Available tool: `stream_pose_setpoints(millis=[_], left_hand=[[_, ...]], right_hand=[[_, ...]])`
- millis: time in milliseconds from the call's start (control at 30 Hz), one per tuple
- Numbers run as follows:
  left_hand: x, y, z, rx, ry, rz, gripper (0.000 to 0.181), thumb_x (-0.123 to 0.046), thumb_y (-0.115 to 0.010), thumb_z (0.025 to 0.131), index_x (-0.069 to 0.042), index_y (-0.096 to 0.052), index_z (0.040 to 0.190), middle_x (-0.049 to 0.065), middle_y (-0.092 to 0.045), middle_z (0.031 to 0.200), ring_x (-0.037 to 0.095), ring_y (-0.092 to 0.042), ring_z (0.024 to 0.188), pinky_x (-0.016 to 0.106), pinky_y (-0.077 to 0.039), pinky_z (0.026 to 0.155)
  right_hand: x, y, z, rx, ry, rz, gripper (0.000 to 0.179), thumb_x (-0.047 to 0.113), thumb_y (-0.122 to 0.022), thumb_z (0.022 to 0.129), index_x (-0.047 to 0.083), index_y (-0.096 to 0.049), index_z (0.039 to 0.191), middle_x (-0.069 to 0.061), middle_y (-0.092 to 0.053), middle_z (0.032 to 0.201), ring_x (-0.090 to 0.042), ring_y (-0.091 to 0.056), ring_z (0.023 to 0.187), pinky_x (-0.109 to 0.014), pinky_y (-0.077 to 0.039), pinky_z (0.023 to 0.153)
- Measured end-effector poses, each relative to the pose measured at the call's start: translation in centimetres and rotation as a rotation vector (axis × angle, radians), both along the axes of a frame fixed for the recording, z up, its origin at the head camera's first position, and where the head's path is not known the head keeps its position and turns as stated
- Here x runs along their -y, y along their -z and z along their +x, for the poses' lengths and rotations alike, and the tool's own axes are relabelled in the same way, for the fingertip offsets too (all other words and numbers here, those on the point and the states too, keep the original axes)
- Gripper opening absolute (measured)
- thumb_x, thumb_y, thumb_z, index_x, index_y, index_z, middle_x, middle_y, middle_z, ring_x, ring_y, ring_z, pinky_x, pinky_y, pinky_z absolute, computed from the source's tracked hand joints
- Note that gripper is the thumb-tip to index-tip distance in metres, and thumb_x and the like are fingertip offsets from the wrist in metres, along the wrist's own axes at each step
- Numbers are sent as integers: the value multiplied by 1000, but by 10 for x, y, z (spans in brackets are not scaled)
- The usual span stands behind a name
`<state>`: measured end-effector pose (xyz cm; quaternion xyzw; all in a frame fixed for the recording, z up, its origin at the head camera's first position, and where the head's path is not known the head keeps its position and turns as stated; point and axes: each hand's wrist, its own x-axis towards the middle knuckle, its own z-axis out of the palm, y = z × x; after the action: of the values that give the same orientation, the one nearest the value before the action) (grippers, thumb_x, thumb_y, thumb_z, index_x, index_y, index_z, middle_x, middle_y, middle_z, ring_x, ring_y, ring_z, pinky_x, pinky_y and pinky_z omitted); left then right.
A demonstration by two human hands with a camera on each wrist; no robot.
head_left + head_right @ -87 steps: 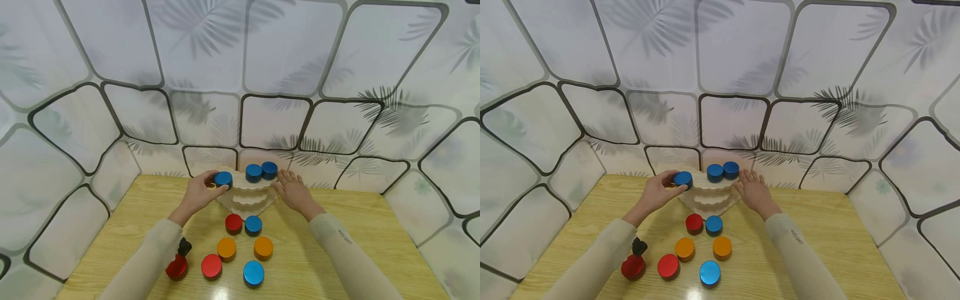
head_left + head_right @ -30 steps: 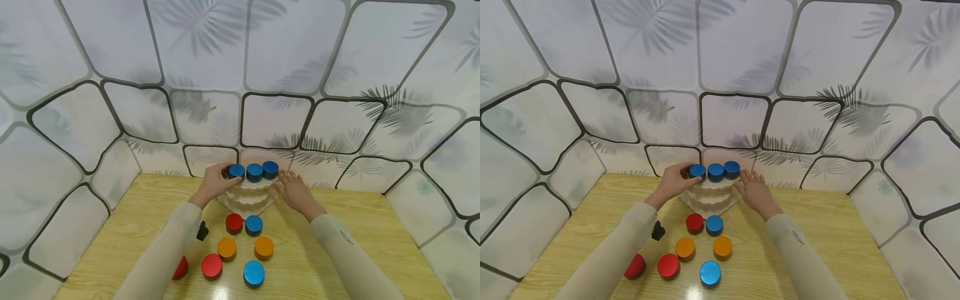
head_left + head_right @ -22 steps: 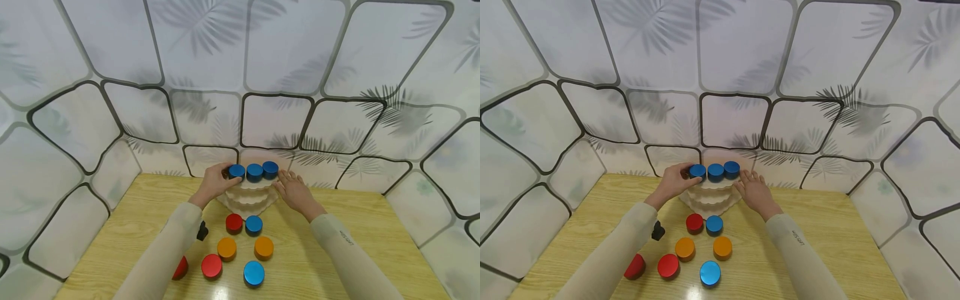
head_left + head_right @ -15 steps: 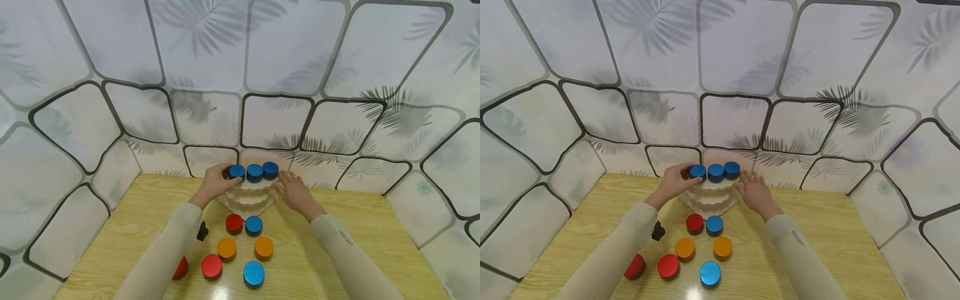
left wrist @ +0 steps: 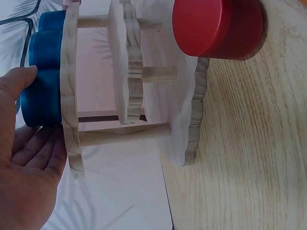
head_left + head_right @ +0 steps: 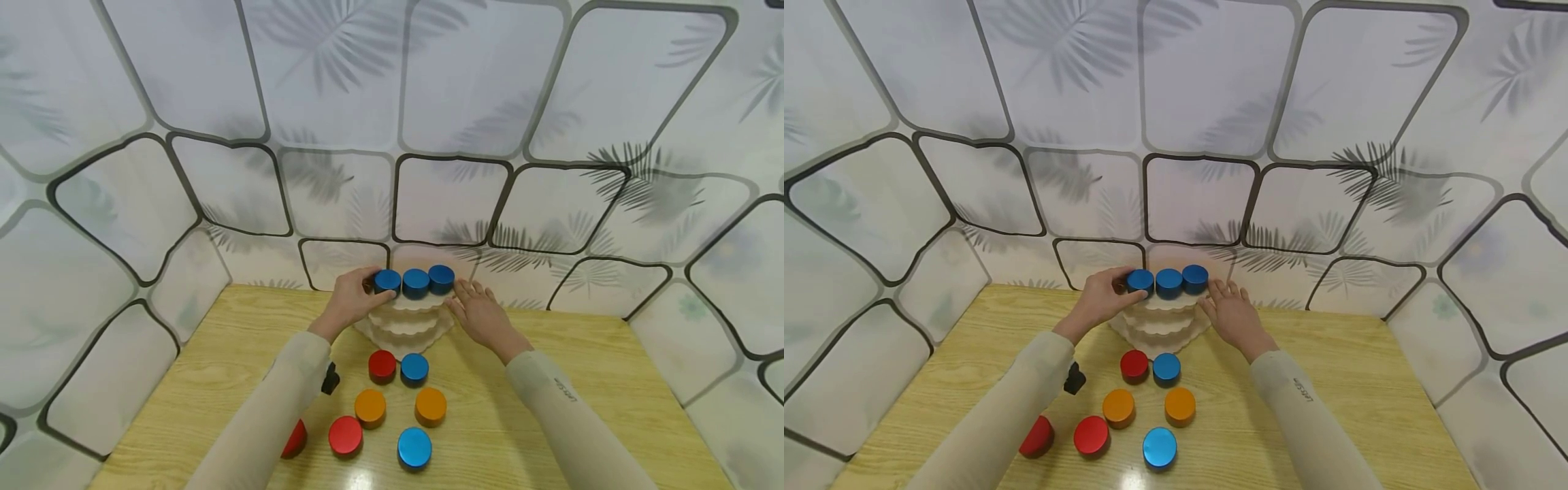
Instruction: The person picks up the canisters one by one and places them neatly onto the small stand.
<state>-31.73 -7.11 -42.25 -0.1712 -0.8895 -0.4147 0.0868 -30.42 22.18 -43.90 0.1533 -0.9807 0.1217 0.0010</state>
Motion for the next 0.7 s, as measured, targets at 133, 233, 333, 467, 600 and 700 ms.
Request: stream_pose_setpoints(millis=[133,233,333,467,600,700], left_hand=[[0,0,0,15,1,-2,57,-31,-84,91,-2,-67,138,16,-74,126,29,-68,101,42,-59,91],[1,0,0,31,0,1,65,-33,-84,91,0,-63,143,18,-72,129,31,-69,105,44,-59,94],[3,-1,3,57,2,33,73,-34,-85,91,2,-57,149,21,-70,134,34,-70,113,46,-59,100],[9,-3,10,82,15,96,75,-33,-83,92,0,-53,152,23,-68,138,37,-69,121,49,-58,104],[18,-6,19,84,33,140,69,-32,-80,95,-3,-56,151,23,-67,139,38,-69,121,50,-58,103],[28,-7,26,83,44,165,65,-32,-79,96,-5,-57,151,22,-67,139,37,-68,122,50,-57,104]], right_hand=[[0,0,0,-3,-2,0,67,43,-37,115,-2,-28,164,-25,-27,171,-52,-21,158,-67,-16,129],[0,1,-1,-3,-1,-3,68,44,-37,115,-1,-27,165,-25,-27,171,-52,-21,158,-67,-16,129],[0,1,-1,-1,1,-6,68,45,-36,115,-1,-27,165,-25,-27,171,-52,-21,158,-67,-16,129],[1,0,0,-6,1,-1,68,44,-37,115,-1,-27,165,-26,-27,171,-52,-22,158,-67,-17,128],[0,-1,0,-8,0,-1,67,43,-37,115,-2,-27,165,-27,-26,171,-52,-22,157,-68,-17,128],[0,-1,1,-10,1,1,68,43,-38,115,-2,-27,164,-27,-26,171,-52,-22,157,-68,-17,128]])
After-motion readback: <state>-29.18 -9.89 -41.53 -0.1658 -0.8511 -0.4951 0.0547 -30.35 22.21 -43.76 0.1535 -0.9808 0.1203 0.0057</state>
